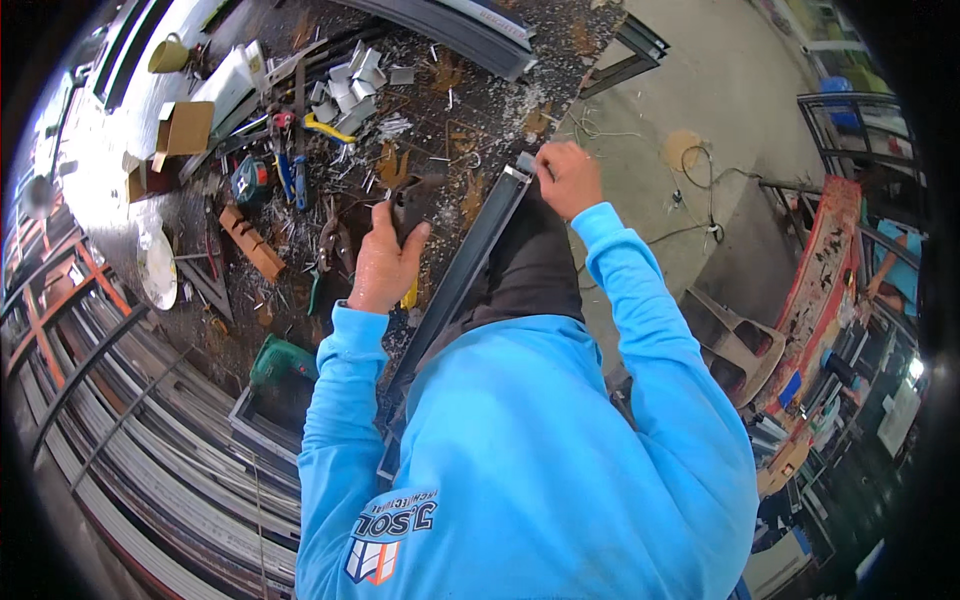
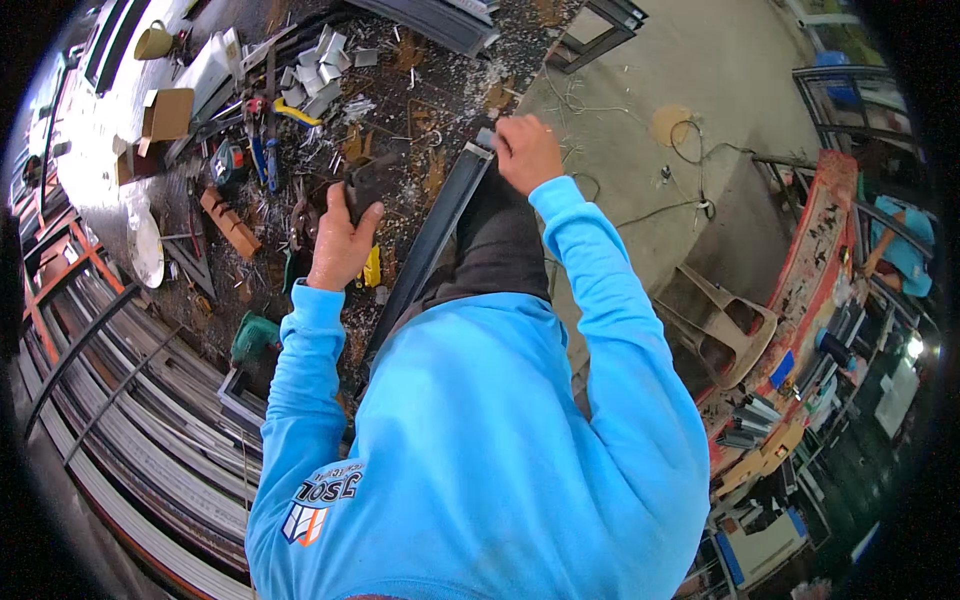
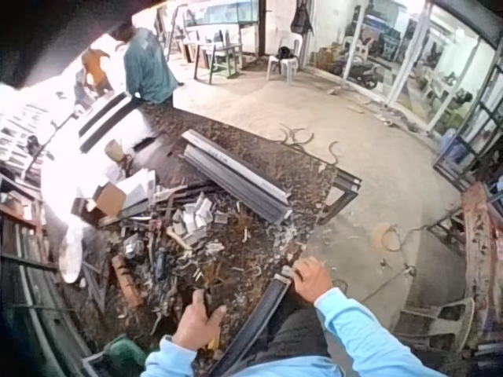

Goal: The person assembles metal frames by attaching metal brackets with screws using a power drill, then tightens the screws with pliers.

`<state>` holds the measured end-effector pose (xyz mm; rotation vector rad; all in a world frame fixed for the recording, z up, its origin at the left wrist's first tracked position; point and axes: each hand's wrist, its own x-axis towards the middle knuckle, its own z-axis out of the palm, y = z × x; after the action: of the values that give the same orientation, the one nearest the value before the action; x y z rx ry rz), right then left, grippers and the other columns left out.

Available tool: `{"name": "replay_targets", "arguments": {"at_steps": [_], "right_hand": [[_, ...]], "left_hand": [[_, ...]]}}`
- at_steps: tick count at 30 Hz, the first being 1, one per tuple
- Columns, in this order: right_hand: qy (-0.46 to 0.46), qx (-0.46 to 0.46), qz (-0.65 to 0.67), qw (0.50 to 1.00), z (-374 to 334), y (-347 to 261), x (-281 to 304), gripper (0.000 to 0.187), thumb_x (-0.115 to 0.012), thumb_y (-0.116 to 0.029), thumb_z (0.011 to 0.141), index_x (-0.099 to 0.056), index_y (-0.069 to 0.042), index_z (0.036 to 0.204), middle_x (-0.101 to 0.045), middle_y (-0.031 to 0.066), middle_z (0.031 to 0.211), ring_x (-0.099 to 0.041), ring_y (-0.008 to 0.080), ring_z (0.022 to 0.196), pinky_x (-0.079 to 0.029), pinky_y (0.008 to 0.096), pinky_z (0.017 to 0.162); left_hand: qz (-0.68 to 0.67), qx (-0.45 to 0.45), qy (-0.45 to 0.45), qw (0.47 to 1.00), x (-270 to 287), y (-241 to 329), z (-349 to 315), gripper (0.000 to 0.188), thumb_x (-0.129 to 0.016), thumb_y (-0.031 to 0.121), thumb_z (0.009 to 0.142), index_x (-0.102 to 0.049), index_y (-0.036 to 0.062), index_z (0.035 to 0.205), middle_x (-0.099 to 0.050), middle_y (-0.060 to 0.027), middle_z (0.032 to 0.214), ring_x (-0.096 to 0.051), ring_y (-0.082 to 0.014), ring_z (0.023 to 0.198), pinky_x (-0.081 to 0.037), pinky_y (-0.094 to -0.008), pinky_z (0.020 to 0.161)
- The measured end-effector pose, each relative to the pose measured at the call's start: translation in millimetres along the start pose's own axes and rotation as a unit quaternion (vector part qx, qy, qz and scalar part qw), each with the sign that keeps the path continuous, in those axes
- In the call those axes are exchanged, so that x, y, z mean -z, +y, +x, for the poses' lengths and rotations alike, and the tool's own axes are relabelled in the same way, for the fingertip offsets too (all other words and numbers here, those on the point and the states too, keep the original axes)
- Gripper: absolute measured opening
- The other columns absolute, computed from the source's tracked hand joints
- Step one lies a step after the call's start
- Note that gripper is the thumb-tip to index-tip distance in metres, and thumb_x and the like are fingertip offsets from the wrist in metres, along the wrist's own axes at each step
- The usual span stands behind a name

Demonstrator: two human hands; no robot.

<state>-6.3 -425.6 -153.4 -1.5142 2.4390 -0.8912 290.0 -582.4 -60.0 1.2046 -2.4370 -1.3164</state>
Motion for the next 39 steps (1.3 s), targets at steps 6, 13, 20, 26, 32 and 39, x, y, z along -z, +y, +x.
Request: {"name": "replay_targets", "arguments": {"at_steps": [6,13,20,26,32,39], "right_hand": [[-0.043,0.020,0.027,0.999,-16,0,-11,0.007,-0.071,-0.014,0.093,-0.067,-0.010,0.097,-0.072,0.0091,0.101,-0.064,0.0375,0.097,-0.054,0.0501,0.084],[-0.112,-0.008,0.152,0.982,-6,-10,-9,0.014,-0.073,-0.008,0.090,-0.066,-0.005,0.102,-0.068,0.0156,0.099,-0.065,0.0399,0.098,-0.053,0.0488,0.087],[-0.119,0.032,0.067,0.990,-9,-12,-8,0.016,-0.072,-0.009,0.091,-0.070,-0.004,0.106,-0.069,0.0165,0.102,-0.067,0.0410,0.101,-0.055,0.0500,0.088],[-0.080,-0.023,0.122,0.989,-16,-17,-17,0.014,-0.070,-0.008,0.092,-0.072,-0.002,0.105,-0.071,0.0172,0.103,-0.069,0.0408,0.100,-0.057,0.0500,0.088],[-0.088,-0.043,0.098,0.990,-17,-18,-21,0.017,-0.069,-0.008,0.093,-0.075,-0.003,0.108,-0.071,0.0172,0.101,-0.069,0.0406,0.101,-0.057,0.0500,0.090],[-0.128,-0.058,0.098,0.985,-13,-17,-18,0.022,-0.069,-0.009,0.092,-0.078,-0.004,0.111,-0.071,0.0171,0.102,-0.069,0.0420,0.099,-0.057,0.0505,0.089]], "left_hand": [[0.085,-0.007,-0.087,0.993,-31,25,21,0.057,-0.071,0.032,0.102,-0.048,-0.0015,0.142,-0.075,-0.0315,0.098,-0.072,-0.0531,0.091,-0.057,-0.0593,0.078],[0.150,-0.037,-0.117,0.981,-47,35,34,0.055,-0.070,0.030,0.101,-0.049,-0.0010,0.141,-0.075,-0.0291,0.100,-0.073,-0.0492,0.095,-0.057,-0.0571,0.081],[0.162,-0.057,-0.128,0.977,-56,32,38,0.053,-0.069,0.028,0.102,-0.047,-0.0020,0.140,-0.073,-0.0297,0.101,-0.072,-0.0501,0.096,-0.057,-0.0578,0.081],[0.157,-0.044,-0.141,0.977,-62,35,37,0.053,-0.069,0.027,0.102,-0.047,-0.0033,0.138,-0.073,-0.0317,0.101,-0.071,-0.0522,0.097,-0.056,-0.0590,0.082],[0.161,-0.039,-0.141,0.976,-67,35,38,0.056,-0.069,0.029,0.103,-0.046,-0.0041,0.141,-0.073,-0.0337,0.099,-0.071,-0.0528,0.095,-0.056,-0.0595,0.080],[0.164,-0.048,-0.133,0.976,-66,34,33,0.060,-0.068,0.032,0.104,-0.044,-0.0051,0.145,-0.073,-0.0337,0.094,-0.072,-0.0527,0.091,-0.057,-0.0587,0.076]]}}
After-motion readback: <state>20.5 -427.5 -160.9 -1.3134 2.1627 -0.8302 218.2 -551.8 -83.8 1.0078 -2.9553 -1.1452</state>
